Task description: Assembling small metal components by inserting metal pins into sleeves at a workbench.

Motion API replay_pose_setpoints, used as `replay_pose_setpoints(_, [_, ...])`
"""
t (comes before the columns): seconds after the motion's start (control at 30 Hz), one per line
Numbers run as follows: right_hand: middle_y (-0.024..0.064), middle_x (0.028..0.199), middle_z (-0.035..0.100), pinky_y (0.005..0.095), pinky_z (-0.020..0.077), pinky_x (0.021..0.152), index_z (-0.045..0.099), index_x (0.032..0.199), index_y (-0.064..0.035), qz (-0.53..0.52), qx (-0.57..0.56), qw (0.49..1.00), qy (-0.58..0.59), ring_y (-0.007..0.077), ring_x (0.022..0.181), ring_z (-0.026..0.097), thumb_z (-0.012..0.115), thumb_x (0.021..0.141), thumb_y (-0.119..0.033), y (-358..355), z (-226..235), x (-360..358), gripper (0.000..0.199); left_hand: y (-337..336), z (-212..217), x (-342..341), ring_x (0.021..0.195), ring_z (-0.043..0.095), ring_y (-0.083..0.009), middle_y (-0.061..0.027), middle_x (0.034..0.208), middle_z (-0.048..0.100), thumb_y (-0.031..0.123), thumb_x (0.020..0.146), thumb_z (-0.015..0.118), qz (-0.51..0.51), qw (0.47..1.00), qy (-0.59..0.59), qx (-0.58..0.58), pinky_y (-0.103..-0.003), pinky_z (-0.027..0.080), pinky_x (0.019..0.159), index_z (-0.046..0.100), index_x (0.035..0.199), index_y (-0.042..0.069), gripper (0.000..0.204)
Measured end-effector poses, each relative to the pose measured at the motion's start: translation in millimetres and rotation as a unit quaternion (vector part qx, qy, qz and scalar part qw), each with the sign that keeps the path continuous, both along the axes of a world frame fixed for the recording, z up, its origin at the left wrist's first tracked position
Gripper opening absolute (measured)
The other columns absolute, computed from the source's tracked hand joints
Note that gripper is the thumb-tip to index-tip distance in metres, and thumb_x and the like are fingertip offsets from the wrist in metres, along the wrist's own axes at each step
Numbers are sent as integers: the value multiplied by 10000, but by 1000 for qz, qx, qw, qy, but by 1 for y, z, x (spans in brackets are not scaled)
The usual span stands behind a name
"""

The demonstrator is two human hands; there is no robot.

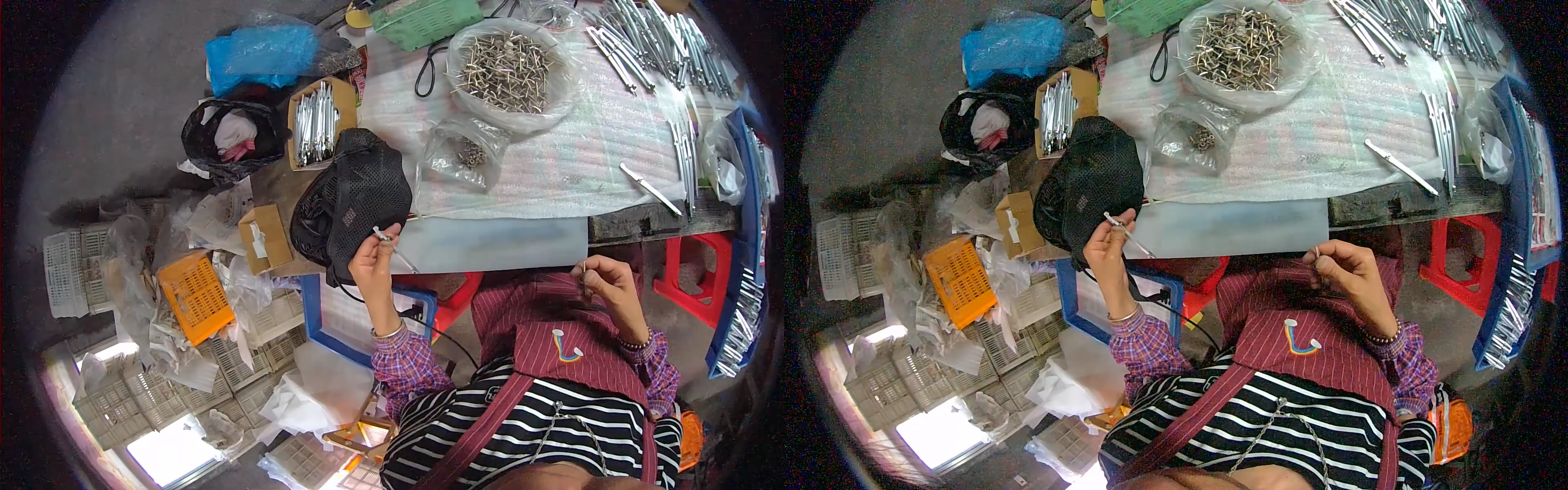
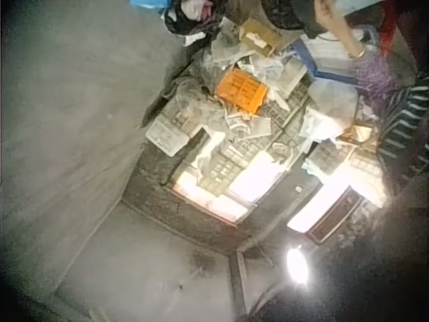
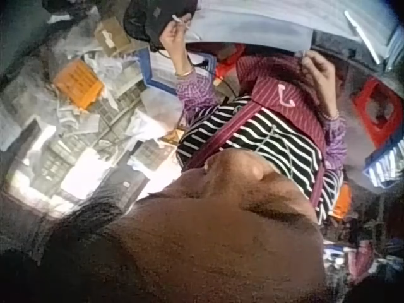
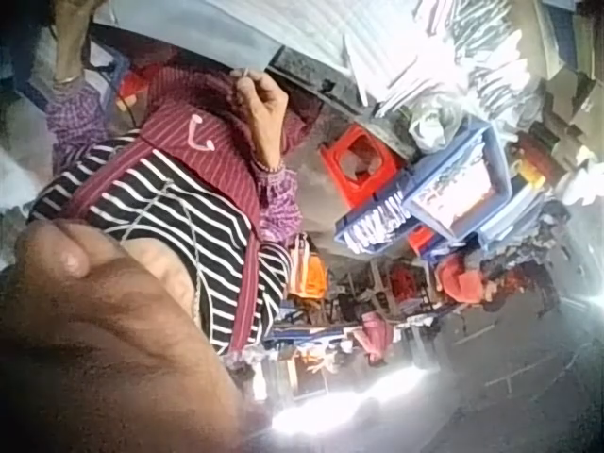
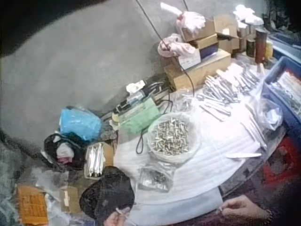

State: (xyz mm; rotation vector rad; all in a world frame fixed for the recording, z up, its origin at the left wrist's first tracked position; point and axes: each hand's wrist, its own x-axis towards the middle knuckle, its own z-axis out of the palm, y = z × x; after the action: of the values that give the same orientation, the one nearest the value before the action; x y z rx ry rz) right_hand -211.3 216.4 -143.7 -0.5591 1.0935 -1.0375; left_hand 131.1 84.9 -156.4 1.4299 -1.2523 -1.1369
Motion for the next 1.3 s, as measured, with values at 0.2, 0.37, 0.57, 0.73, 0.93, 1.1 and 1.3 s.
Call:
replay_pose_setpoints(0.2, [10, 668, 539, 192, 401, 510, 592, 887, 23, -9, -2, 1000, 15, 63, 566, 495, 547, 871, -153, -1, 3, 5, 182, 10, 8, -2, 866, 623, -222, -190, 941, 626, 42, 863, 527, -2, 999, 17, 37, -315, 493, 821, 566, 961, -85, 166])
replay_pose_setpoints(0.37, [21, 787, 593, 210, 441, 622, 602, 906, 20, 20, 37, 999, -9, 76, 672, 541, 564, 856, -110, 1, 1, -1, 145, 26, 27, -40, 787, 632, -190, -147, 834, 644, 36, 864, 517, -68, 994, 38, 78, -300, 505, 731, 578, 942, -46, 128])
replay_pose_setpoints(0.57, [-5, 777, 584, 173, 415, 579, 571, 937, -15, -51, -23, 997, 51, 45, 680, 542, 608, 791, -29, 4, 1, 0, 151, 37, 22, -129, 755, 632, -217, -128, 773, 627, 61, 843, 572, -212, 949, 180, 150, -334, 516, 728, 573, 914, -58, 138])
replay_pose_setpoints(0.73, [10, 796, 594, 204, 454, 672, 579, 898, 17, -66, -35, 995, 71, 68, 732, 559, 654, 755, -6, 8, 1, -10, 163, 46, 8, -169, 763, 624, -223, -131, 771, 625, 121, 831, 611, -276, 910, 244, 191, -339, 507, 748, 573, 922, -52, 199])
replay_pose_setpoints(0.93, [26, 803, 605, 206, 430, 625, 638, 910, 16, -100, -94, 988, 78, 77, 720, 546, 702, 717, -32, 11, 1, -18, 209, 56, 1, -194, 816, 606, -184, -119, 840, 628, 77, 845, 586, -311, 898, 256, 176, -296, 487, 763, 594, 925, -47, 148])
replay_pose_setpoints(1.1, [33, 784, 587, 230, 427, 654, 647, 859, 7, -87, -103, 984, 117, 101, 742, 553, 718, 685, -36, 13, 2, -25, 193, 58, 0, -198, 795, 592, -167, -105, 842, 625, 101, 840, 599, -312, 900, 245, 182, -282, 477, 740, 598, 927, -40, 165])
replay_pose_setpoints(1.3, [15, 732, 545, 215, 394, 642, 658, 839, 0, -87, -86, 989, 79, 92, 709, 513, 735, 668, -53, 13, 8, -33, 195, 59, -2, -197, 772, 589, -171, -111, 834, 611, 143, 826, 622, -310, 898, 224, 215, -244, 449, 647, 575, 942, -25, 210])
